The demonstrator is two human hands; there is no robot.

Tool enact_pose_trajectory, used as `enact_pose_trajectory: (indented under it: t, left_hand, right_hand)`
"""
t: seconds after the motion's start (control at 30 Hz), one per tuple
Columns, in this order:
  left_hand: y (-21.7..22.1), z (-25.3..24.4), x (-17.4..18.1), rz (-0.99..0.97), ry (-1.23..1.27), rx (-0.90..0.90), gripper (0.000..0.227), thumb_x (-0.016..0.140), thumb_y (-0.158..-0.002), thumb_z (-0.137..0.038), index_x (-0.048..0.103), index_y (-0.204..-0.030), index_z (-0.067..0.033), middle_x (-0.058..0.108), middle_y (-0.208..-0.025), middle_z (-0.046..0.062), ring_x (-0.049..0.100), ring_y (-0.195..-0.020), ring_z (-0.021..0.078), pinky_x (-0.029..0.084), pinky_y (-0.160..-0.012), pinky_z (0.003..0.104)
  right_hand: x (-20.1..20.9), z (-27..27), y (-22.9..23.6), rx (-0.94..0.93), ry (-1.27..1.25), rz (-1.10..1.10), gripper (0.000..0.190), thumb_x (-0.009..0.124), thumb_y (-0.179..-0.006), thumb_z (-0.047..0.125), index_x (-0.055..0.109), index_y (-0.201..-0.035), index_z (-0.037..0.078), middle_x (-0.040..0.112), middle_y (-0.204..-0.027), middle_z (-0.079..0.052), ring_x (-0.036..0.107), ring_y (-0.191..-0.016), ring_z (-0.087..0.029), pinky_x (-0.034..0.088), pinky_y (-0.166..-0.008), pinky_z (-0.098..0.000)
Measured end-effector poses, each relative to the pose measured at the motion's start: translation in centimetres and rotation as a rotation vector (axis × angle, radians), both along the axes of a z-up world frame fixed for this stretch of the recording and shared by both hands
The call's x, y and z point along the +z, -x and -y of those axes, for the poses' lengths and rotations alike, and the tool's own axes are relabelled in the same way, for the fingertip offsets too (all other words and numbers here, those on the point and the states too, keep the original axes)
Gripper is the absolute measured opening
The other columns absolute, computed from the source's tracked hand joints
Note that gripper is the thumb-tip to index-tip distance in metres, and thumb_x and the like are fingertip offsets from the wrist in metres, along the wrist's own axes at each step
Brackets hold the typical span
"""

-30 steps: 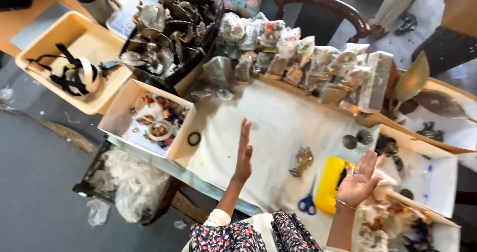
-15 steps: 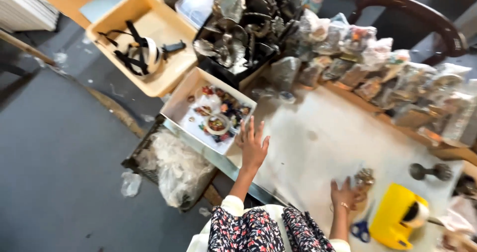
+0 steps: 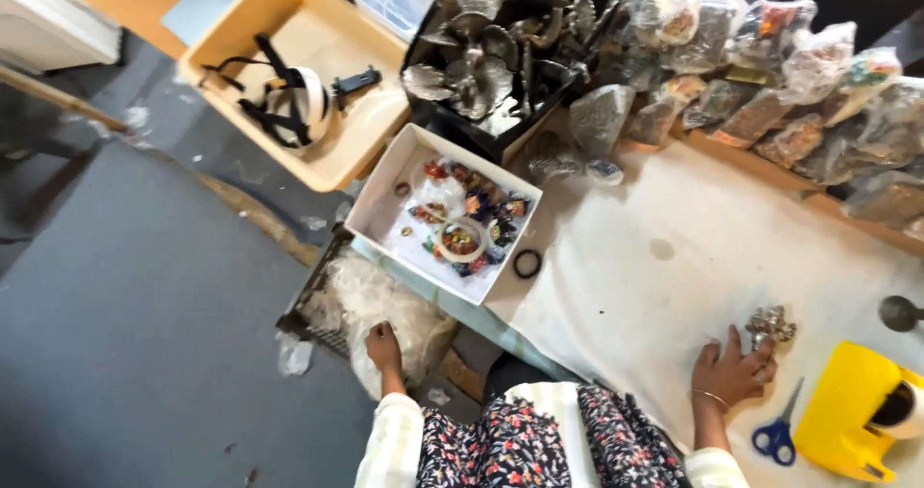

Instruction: Wrapping small metal figurines in bubble wrap and securing them with tape.

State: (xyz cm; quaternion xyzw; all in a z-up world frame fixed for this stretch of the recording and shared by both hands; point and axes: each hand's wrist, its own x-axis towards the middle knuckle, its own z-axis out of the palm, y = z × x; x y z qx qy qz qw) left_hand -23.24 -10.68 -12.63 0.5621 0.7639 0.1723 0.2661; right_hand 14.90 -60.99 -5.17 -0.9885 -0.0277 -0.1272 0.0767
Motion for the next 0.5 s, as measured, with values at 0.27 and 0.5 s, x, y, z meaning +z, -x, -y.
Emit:
enact_pose_trajectory:
  t: [0.27, 0.5]
  left_hand:
    - [-5.5, -3.2, -6.7, -0.108, -0.264, -0.517, 0.040, 0.047, -0.105, -0.027, 0.077, -0.128, -0.0132, 0.070, -0.105, 0.024, 0.064, -0.095, 0.0409, 0.049, -0.081, 0.051]
    - [-6.9, -3.6, -2.7, 0.098, -0.522, -0.318, 0.044, 0.053, -0.112, -0.036, 0.070, -0.115, 0.0043, 0.070, -0.109, 0.029, 0.064, -0.096, 0.0488, 0.050, -0.086, 0.058]
  right_hand:
    - [1.3, -1.0, 0.2, -0.014, 0.016, 0.179, 0.040, 0.065, -0.098, 0.030, 0.069, -0.137, 0.029, 0.044, -0.164, -0.006, 0.037, -0.143, -0.036, 0.037, -0.111, -0.0636]
    - [1.9, -1.6, -0.2, -0.034, -0.012, 0.210, 0.040, 0.066, -0.091, 0.031, 0.070, -0.131, 0.031, 0.044, -0.163, -0.006, 0.040, -0.142, -0.037, 0.039, -0.109, -0.0610]
